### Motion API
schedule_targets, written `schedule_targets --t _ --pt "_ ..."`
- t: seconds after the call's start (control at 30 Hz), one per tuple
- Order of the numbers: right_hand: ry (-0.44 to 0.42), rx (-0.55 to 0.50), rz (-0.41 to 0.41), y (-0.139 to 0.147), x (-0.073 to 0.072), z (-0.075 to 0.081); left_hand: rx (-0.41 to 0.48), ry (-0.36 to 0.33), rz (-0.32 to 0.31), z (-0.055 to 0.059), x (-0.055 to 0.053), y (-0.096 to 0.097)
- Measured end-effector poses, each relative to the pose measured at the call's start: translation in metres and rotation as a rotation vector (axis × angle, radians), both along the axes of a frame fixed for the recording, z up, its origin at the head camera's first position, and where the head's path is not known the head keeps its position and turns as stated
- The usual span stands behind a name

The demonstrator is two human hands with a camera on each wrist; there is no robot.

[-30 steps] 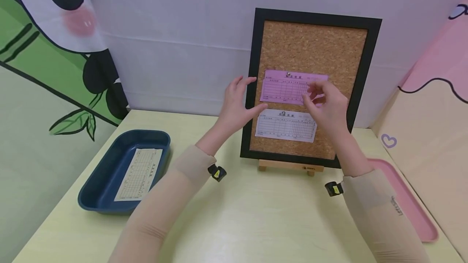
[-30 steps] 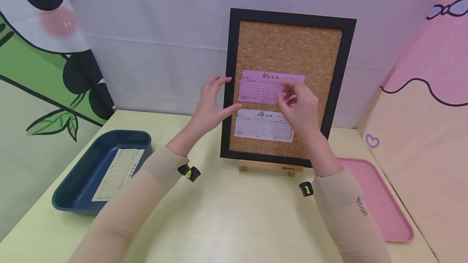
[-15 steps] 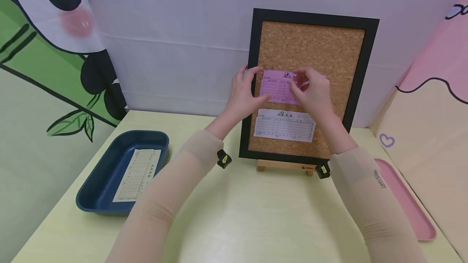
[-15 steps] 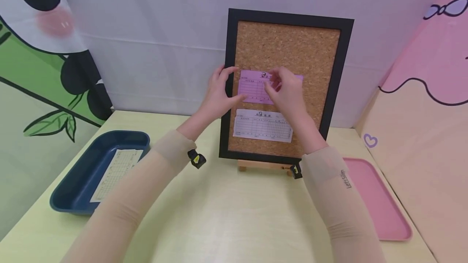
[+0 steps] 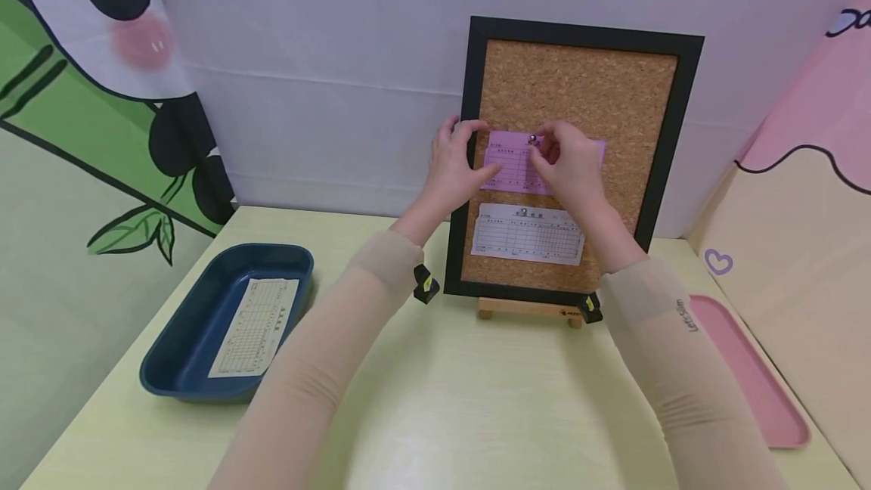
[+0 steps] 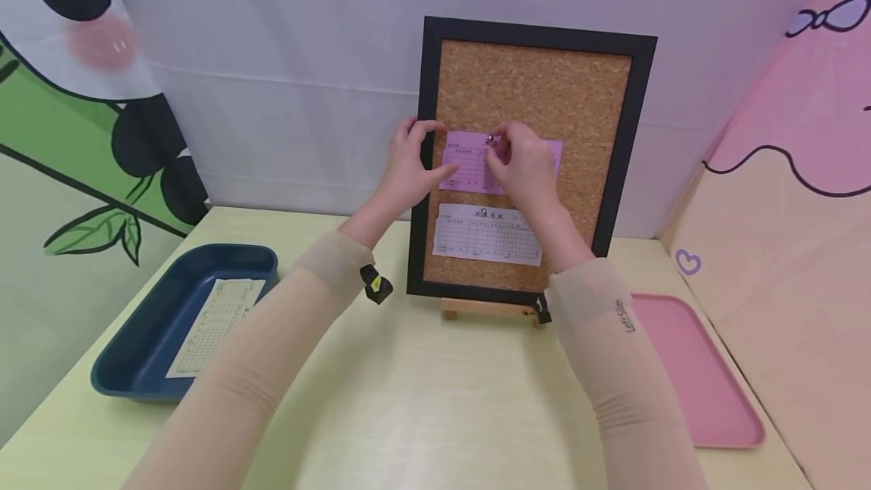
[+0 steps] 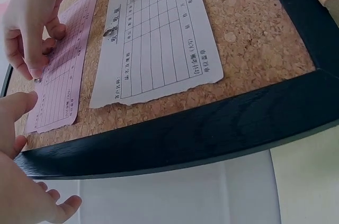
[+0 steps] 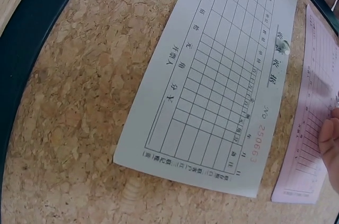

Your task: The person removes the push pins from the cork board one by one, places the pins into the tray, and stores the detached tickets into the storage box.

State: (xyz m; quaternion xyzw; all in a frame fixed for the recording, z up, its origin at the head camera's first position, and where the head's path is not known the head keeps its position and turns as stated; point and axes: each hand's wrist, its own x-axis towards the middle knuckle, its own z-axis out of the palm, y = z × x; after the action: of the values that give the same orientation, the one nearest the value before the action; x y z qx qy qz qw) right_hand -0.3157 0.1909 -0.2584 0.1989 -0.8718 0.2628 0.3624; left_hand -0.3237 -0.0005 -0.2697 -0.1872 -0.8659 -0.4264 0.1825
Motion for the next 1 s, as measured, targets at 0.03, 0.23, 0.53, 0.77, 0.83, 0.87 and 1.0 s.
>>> schedule_targets --t 0.03,0.23,0.53,0.77,0.83,0.87,1.0 --pt "-0.002 -0.002 -0.001 0.0 0.0 0.0 0.004 -0.002 -0.002 0.0 -0.001 0.001" --pt "0.007 0.009 -0.038 -0.003 -0.003 0.001 0.043 -0.032 -0.012 0.0 -0.004 0.005" --pt "0.021 0.024 -0.077 -0.005 -0.006 0.002 0.1 -0.053 -0.012 -0.005 -0.005 0.009" --pt "0.007 0.07 -0.099 -0.007 -0.005 0.004 0.159 -0.065 0.012 -0.012 -0.007 0.01" --pt "0.018 0.099 -0.098 -0.006 -0.005 0.003 0.17 -0.061 0.015 -0.014 -0.007 0.01" --pt "0.03 0.115 -0.095 -0.006 -0.005 0.003 0.172 -0.058 0.016 -0.014 -0.008 0.011" --pt "0.105 0.163 -0.078 -0.003 -0.007 0.0 0.182 -0.034 0.019 -0.015 -0.009 0.012"
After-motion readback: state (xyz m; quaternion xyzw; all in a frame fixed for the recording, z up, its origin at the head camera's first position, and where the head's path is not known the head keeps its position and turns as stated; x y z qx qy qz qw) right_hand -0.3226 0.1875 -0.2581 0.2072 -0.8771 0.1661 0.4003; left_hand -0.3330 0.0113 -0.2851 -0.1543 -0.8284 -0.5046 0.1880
